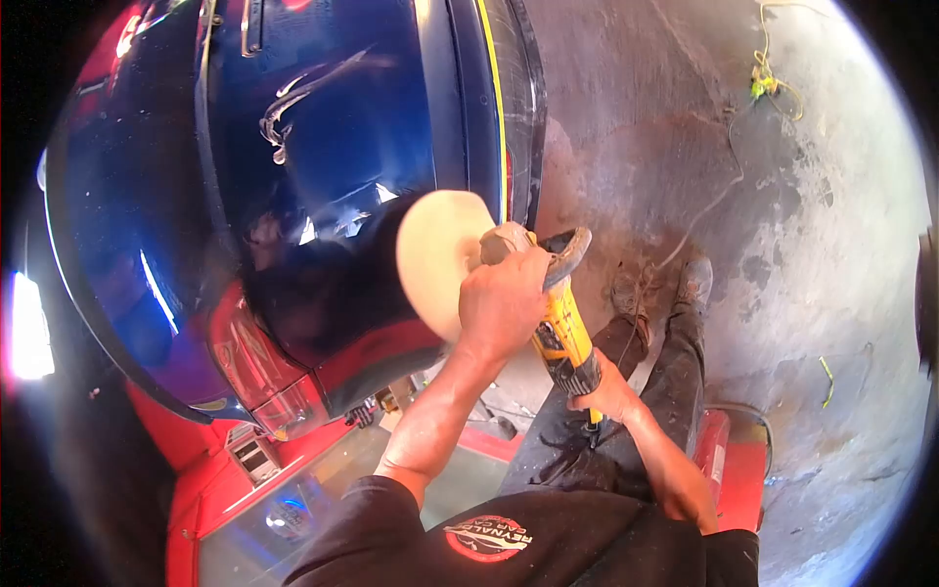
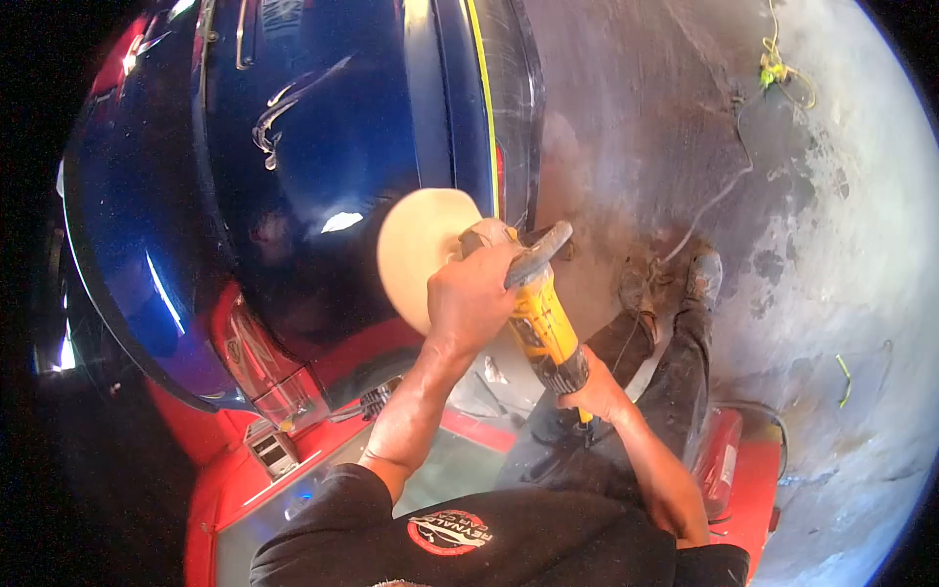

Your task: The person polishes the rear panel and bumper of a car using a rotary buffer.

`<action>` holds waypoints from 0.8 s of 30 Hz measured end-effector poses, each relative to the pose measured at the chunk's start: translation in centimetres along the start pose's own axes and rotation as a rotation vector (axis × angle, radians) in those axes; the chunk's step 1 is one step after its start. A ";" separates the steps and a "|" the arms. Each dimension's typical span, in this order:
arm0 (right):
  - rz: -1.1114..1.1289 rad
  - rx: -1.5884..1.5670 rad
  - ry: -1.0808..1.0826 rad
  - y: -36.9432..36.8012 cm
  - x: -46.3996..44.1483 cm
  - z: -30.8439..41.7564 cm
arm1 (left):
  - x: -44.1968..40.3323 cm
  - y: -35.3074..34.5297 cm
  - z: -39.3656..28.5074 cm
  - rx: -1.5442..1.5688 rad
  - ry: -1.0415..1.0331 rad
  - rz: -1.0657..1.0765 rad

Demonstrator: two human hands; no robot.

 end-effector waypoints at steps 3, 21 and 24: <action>-0.012 -0.057 -0.005 1.1 -0.9 2.7 | -2.1 1.5 -0.1 0.032 -0.070 -0.105; -0.089 -0.180 0.136 9.2 -10.9 17.0 | -20.2 9.2 0.5 -0.058 -0.163 -0.207; -0.112 -0.096 0.086 6.8 -7.2 12.3 | -15.1 6.4 0.3 -0.053 -0.178 -0.113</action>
Point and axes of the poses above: each hand's wrist, its own x-axis away from the middle knuckle, its own y-axis out of the back of the hand, z = x × y, the point moved 3 cm from there along -x, towards the middle knuckle, and after that the axes turned 9 degrees about x, right-handed, at the moved point
